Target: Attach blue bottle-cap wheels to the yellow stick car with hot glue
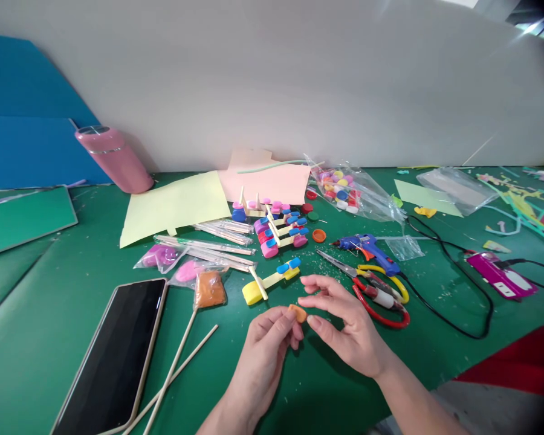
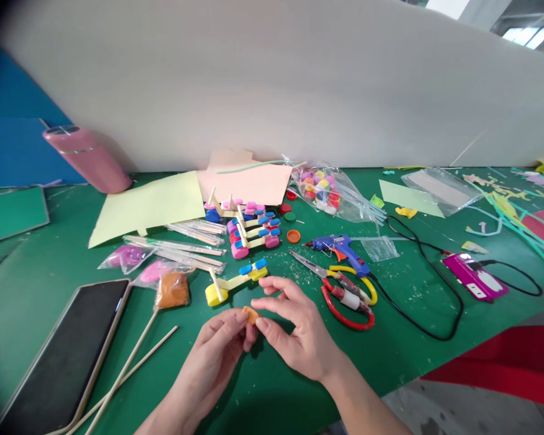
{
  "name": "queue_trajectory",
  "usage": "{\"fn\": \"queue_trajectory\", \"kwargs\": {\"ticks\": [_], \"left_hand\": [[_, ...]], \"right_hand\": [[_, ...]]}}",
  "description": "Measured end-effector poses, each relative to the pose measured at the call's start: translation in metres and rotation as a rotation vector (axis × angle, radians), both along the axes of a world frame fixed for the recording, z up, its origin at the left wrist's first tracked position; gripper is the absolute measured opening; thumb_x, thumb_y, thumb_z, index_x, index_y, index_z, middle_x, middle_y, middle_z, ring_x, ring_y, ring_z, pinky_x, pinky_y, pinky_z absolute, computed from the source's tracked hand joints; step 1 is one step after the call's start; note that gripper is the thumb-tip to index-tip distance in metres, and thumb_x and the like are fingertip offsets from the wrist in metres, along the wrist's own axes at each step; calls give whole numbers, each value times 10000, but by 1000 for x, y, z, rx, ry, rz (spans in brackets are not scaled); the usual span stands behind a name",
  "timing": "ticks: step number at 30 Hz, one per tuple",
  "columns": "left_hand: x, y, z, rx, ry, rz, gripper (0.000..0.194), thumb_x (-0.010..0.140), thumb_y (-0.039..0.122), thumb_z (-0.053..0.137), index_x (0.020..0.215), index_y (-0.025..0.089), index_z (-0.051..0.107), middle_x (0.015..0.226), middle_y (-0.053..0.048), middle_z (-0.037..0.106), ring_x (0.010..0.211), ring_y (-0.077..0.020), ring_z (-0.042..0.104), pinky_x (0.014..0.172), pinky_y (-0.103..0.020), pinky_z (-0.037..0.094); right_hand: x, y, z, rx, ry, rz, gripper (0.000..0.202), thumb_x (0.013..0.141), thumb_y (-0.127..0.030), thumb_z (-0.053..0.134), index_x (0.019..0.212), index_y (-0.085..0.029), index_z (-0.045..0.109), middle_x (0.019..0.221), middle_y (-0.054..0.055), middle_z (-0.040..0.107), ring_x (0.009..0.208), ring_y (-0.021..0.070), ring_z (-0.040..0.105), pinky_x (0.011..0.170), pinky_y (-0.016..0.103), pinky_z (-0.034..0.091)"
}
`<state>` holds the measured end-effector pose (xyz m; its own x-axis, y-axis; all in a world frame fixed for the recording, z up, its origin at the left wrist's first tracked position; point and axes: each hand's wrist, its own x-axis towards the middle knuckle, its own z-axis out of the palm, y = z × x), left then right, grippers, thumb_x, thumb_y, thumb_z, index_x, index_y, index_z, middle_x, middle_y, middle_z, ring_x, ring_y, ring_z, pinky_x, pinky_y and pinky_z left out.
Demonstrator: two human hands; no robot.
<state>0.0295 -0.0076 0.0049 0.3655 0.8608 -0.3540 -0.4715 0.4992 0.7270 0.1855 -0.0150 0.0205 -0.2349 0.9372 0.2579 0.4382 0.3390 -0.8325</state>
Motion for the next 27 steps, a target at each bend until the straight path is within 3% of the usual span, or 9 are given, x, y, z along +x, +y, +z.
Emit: {"fn": "queue_trajectory", "kwargs": {"ticks": [6,18,27], "left_hand": [[1,0,-1,5,29,-3,231,760,280,604,585,130,622,540,5,532,540,-92,414,558,-230,325],[0,2,0,41,120,-3,252,759,319,598,586,137,619,545,5,513,551,-99,412,561,-237,324],[0,0,6,264,366,-41,223,740,338,613,619,150,623,609,15,472,577,-105,403,525,-219,310]], "right_hand": [[0,1,2,-62,58,30,214,834,-188,533,1019,-219,638,1221,67,478,1095,194,493,937,324,425],[-3,-2,-1,-69,83,-53,155,822,-187,554,931,-210,661,1162,70,518,1049,185,522,903,310,443],[-10,1,1,-8,43,-154,90,791,-197,579,778,-200,669,1097,78,552,969,202,568,802,319,497]]}}
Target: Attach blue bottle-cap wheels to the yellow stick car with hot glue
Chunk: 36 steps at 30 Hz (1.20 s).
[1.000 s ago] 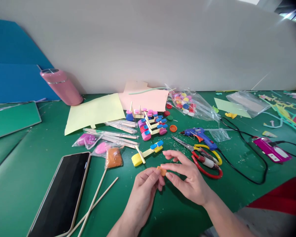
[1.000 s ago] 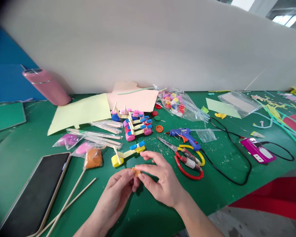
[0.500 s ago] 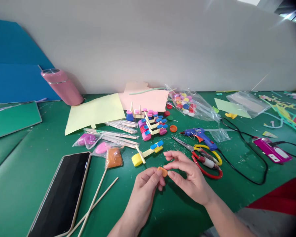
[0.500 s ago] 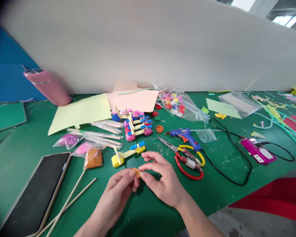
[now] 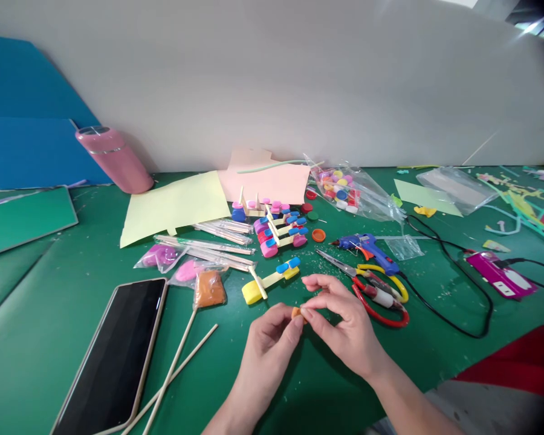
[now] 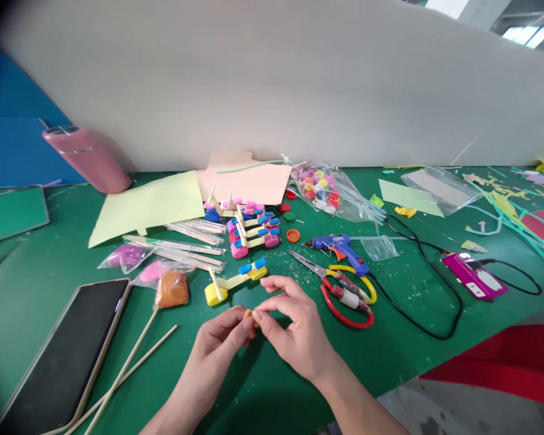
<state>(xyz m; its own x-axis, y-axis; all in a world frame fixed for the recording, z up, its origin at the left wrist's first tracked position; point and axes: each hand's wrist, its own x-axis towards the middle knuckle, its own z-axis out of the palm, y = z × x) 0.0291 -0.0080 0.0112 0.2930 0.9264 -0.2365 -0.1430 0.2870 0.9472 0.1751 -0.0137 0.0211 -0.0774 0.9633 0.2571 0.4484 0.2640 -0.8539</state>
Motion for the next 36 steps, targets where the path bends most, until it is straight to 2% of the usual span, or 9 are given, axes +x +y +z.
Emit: {"fn": "queue_trajectory", "kwargs": {"ticks": [4,7,11,17,21,32,36], "left_hand": [[1,-1,3,8,-3,15,164,729,321,628,746,160,658,668,0,505,621,-118,413,537,-217,329],[0,-1,1,21,-13,34,159,746,311,611,710,160,647,644,3,510,615,-113,415,547,-215,336],[-2,-1,-4,-5,-64,7,168,755,310,605,687,159,636,633,5,524,607,-107,423,556,-214,340],[-4,-2,-5,-159,-264,-99,159,751,282,602,691,139,637,611,-1,515,608,-115,436,578,-235,363],[-2,-1,-2,-192,-328,-77,172,761,272,586,668,136,635,598,-8,524,591,-114,438,566,-235,360],[0,0,1,-174,-260,-73,172,716,300,641,710,129,662,595,-22,587,543,-114,479,564,-249,380],[0,0,2,-126,-136,-22,196,703,336,650,714,141,660,588,-8,576,543,-110,462,540,-229,361]], "right_hand": [[-7,0,-3,87,-10,-97,92,779,-177,579,764,-196,667,1045,79,569,919,196,582,784,322,503],[-10,0,-3,88,12,-102,96,784,-196,582,815,-198,673,1051,81,568,929,199,576,799,328,500],[-5,0,-1,-24,111,-36,169,843,-239,522,916,-210,672,1100,85,557,1024,209,546,858,340,482],[4,-1,0,-203,267,220,209,873,-275,488,977,-219,660,1117,77,567,1094,202,515,912,344,452],[3,-3,-3,-212,341,192,150,849,-260,528,936,-218,642,1115,77,550,1095,205,510,889,337,464],[5,-4,-7,-158,306,147,142,833,-272,543,919,-211,639,1135,89,543,1082,222,518,907,370,449],[7,-3,-5,-114,243,133,169,853,-260,511,958,-220,637,1152,87,529,1092,219,509,940,391,424]]}}
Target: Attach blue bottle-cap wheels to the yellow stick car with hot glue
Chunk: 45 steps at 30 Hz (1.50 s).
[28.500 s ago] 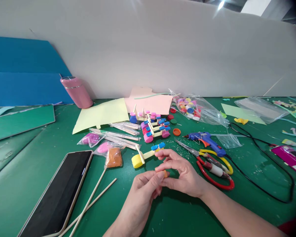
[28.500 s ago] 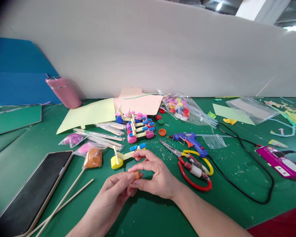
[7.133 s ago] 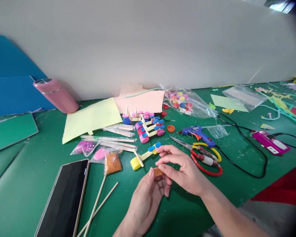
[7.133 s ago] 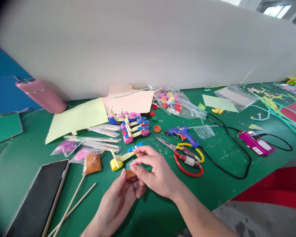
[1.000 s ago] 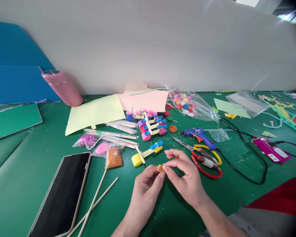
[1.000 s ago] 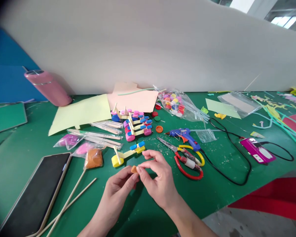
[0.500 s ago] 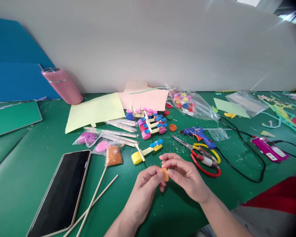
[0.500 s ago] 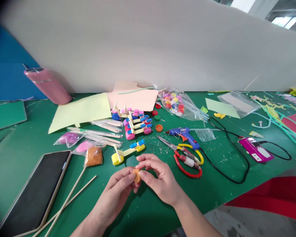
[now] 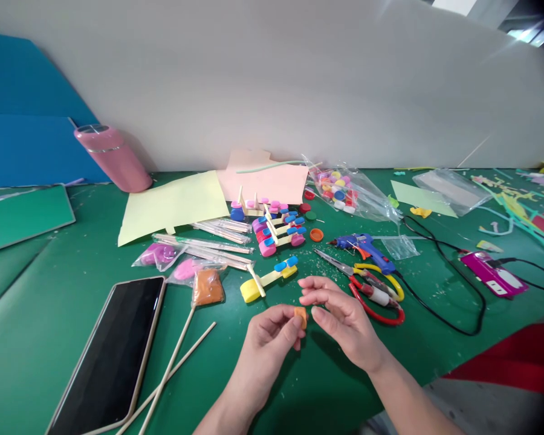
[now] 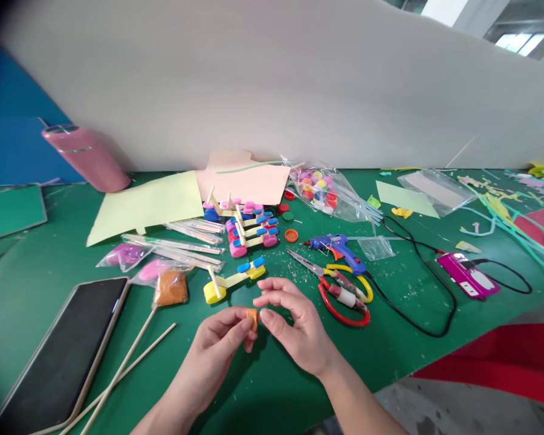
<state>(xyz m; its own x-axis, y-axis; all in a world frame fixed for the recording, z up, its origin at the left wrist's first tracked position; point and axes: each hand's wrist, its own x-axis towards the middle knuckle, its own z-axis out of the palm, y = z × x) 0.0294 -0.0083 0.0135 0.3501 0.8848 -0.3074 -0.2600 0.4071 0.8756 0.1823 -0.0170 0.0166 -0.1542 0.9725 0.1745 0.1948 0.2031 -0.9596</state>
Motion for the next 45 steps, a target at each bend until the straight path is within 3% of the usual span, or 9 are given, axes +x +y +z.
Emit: {"fn": "queue_trajectory", "kwargs": {"ticks": [10,16,25,33,39,42,45], "left_hand": [[1,-3,-6,334,328,3,128,762,261,556,712,166,627,648,-17,558,620,-146,476,586,-244,380],[2,-4,-2,515,471,35,115,757,190,524,666,176,595,593,-5,521,563,-141,469,547,-241,369],[3,-5,-5,619,578,27,131,778,178,496,683,173,586,591,-8,501,556,-143,465,529,-241,363],[3,-4,-5,640,614,6,165,799,194,458,687,155,572,596,-11,503,557,-139,473,528,-243,377],[3,-4,-6,614,595,7,184,800,210,450,684,144,577,593,-10,495,555,-136,466,528,-247,376],[3,-4,-6,544,559,20,179,789,224,473,683,142,591,596,-10,509,562,-136,468,540,-249,377],[2,-2,-6,369,431,39,165,766,270,530,705,143,616,607,-7,533,567,-129,458,540,-242,372]], "right_hand": [[0,1,2,258,-442,-112,149,806,-229,569,912,-258,671,1150,63,535,1034,221,534,838,366,461],[0,1,3,276,-501,-116,130,796,-227,586,893,-245,670,1160,68,527,1058,225,515,849,368,448],[-1,1,2,317,-498,-127,128,806,-213,583,880,-257,677,1155,57,539,1032,215,528,813,361,458],[-3,3,1,404,-524,-143,111,816,-180,562,835,-222,663,1130,72,544,1005,211,536,794,356,470],[-4,4,0,377,-530,-129,108,828,-168,535,830,-204,636,1142,80,530,1004,210,526,798,354,460],[-3,3,-1,318,-508,-103,131,841,-192,518,900,-218,632,1230,73,478,1045,214,507,836,367,449],[-2,1,-1,222,-419,-52,236,870,-195,472,1073,-222,589,1309,71,409,1106,198,474,899,346,435]]}}
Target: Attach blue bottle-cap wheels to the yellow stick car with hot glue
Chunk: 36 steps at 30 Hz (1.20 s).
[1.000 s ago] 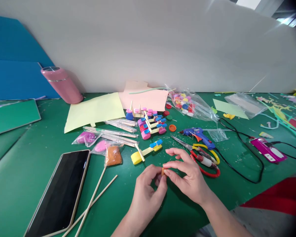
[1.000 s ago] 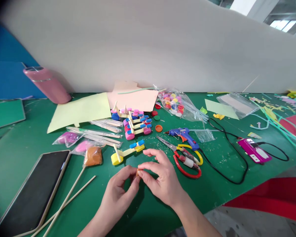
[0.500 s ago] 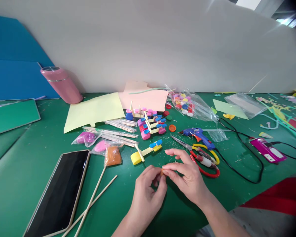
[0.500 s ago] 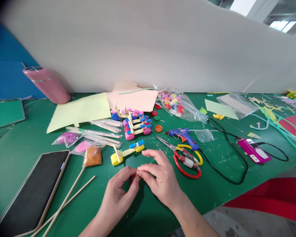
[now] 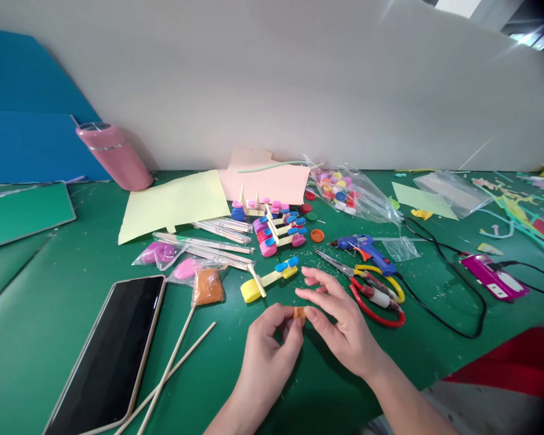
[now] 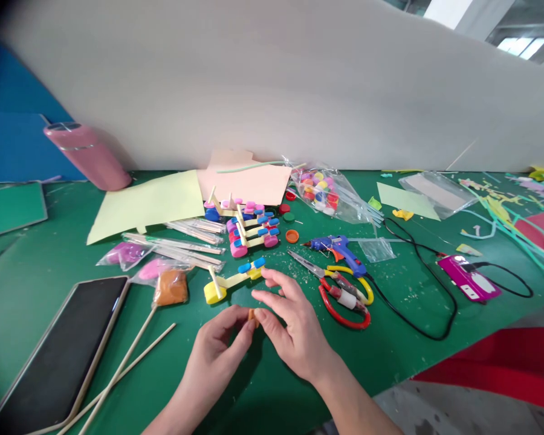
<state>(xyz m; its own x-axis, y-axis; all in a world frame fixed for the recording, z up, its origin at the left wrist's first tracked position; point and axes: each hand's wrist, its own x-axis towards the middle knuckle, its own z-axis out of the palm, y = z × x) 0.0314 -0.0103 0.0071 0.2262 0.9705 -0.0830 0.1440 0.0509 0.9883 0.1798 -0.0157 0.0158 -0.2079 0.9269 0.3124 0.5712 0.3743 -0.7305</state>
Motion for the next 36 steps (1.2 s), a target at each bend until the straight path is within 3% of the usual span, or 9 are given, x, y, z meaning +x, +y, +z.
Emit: {"fn": "queue_trajectory", "kwargs": {"ticks": [3,6,14,22,25,29,33,36], "left_hand": [[-1,2,-1,-226,-184,24,198,730,335,595,732,143,644,577,11,528,531,-109,431,501,-225,346],[-1,4,-2,-347,-316,29,219,704,354,639,730,138,657,563,18,532,517,-94,434,501,-214,343],[-3,3,-3,-426,-472,-35,190,712,321,655,673,135,653,574,9,550,523,-83,439,520,-217,332],[-4,5,0,-540,-690,-32,216,743,308,619,635,122,633,561,-9,543,531,-97,434,531,-234,327],[-4,5,-1,-526,-687,-33,223,754,307,601,617,132,619,574,-7,531,545,-106,435,544,-244,328],[-6,5,-2,-369,-548,-112,258,768,287,583,553,145,578,589,8,490,580,-112,423,572,-250,320],[-7,4,-2,-304,-455,-196,283,791,304,551,551,156,558,580,14,480,584,-117,411,573,-251,312],[-7,5,-1,-298,-457,-189,287,798,292,543,549,152,573,577,11,492,579,-115,408,574,-247,315]], "right_hand": [[0,-1,-1,-92,119,-14,253,889,-202,440,1098,-222,581,1298,65,414,1114,180,473,923,316,432],[-1,-1,-2,-171,222,-59,220,892,-231,448,1034,-226,616,1256,59,448,1096,178,494,929,312,432],[1,-2,-3,-306,400,-7,208,887,-248,470,982,-245,654,1235,54,471,1096,188,506,951,337,418],[1,-7,-5,-259,455,1,157,848,-216,533,962,-253,635,1218,50,477,1098,197,500,959,356,408],[3,-7,-3,-251,426,-16,106,844,-228,537,885,-231,634,1198,56,481,1072,198,509,935,354,420],[9,-3,5,-211,370,-24,109,843,-237,531,880,-218,632,1193,65,476,1064,199,509,935,361,415],[12,3,19,-249,215,98,122,817,-228,563,888,-207,660,1189,68,482,1058,194,514,928,338,425],[11,4,26,-286,100,159,115,803,-215,575,858,-209,676,1182,61,494,1054,192,518,891,320,452]]}}
